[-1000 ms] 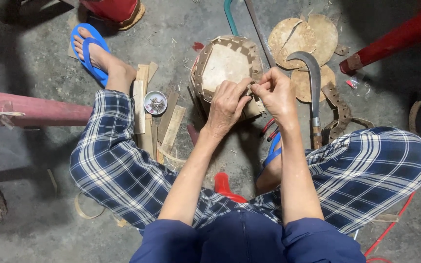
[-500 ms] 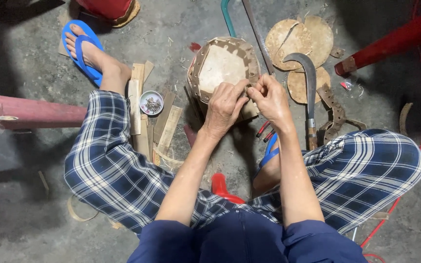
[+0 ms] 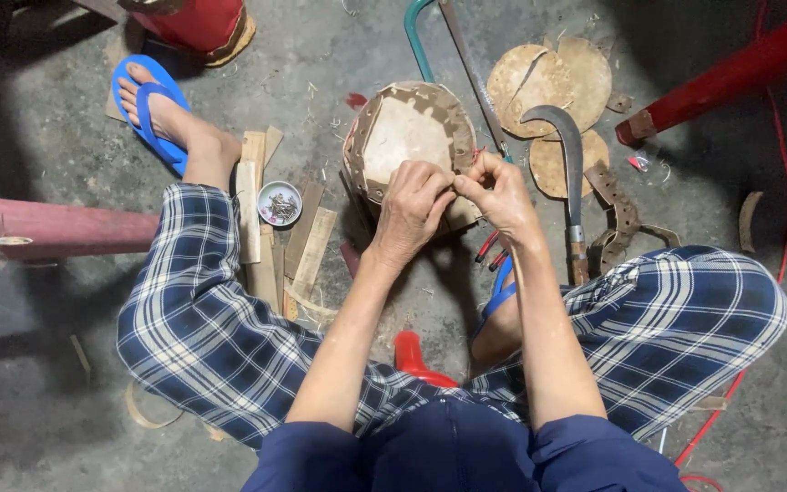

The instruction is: A person is repairing a small percussion instrument by trimming the drum head material and tightening the tensioning cords using pliers and a blade.

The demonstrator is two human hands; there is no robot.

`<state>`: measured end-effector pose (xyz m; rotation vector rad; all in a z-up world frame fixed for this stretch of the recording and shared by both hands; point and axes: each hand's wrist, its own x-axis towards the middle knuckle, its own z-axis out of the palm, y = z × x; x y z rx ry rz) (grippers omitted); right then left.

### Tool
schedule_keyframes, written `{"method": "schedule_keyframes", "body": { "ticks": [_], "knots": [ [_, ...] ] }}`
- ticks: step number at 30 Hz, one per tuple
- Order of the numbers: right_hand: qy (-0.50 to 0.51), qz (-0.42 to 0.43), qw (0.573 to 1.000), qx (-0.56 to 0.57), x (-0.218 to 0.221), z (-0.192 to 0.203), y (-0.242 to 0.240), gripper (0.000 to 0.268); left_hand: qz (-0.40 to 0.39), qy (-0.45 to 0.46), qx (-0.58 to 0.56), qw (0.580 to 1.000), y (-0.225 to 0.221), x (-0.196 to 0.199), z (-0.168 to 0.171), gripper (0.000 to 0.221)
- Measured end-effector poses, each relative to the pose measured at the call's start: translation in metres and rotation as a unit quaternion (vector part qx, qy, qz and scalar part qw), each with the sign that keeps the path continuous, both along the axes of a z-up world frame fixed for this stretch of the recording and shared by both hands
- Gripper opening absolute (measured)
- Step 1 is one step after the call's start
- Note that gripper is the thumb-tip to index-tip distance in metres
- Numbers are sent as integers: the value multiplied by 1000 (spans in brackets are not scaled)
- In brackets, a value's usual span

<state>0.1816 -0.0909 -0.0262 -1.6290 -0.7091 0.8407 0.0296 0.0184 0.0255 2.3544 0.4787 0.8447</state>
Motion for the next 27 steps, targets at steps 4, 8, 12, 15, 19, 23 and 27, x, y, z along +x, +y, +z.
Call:
{"method": "schedule_keyframes", "body": {
  "ticks": [4, 8, 12, 15, 19, 23, 27],
  "knots": [
    [12, -21, 1000, -4, -6, 13, 6, 25, 5, 2, -6, 1000, 1, 0, -1, 14],
    [-20, -18, 999, -33, -2, 23, 5, 25, 5, 18, -25, 1000, -1, -1, -4, 15],
    [-49, -13, 998, -47, 4, 23, 7, 24, 10, 40, -40, 998, -2, 1, -1, 22],
    [-50, -7, 997, -53, 3, 27, 9, 23, 15, 58, -33, 998, 0, -2, 6, 24],
    [-66, 4, 996, -60, 6, 22, 7, 23, 19, 76, -35, 996, -2, -1, 11, 31],
    [-88, 12, 992, -91, 5, 33, 7, 21, 21, 93, -62, 994, -4, -1, 11, 37],
    [-125, 30, 984, -122, 2, 42, 11, 22, 27, 97, -68, 993, -4, 2, 10, 39]
  ]
}}
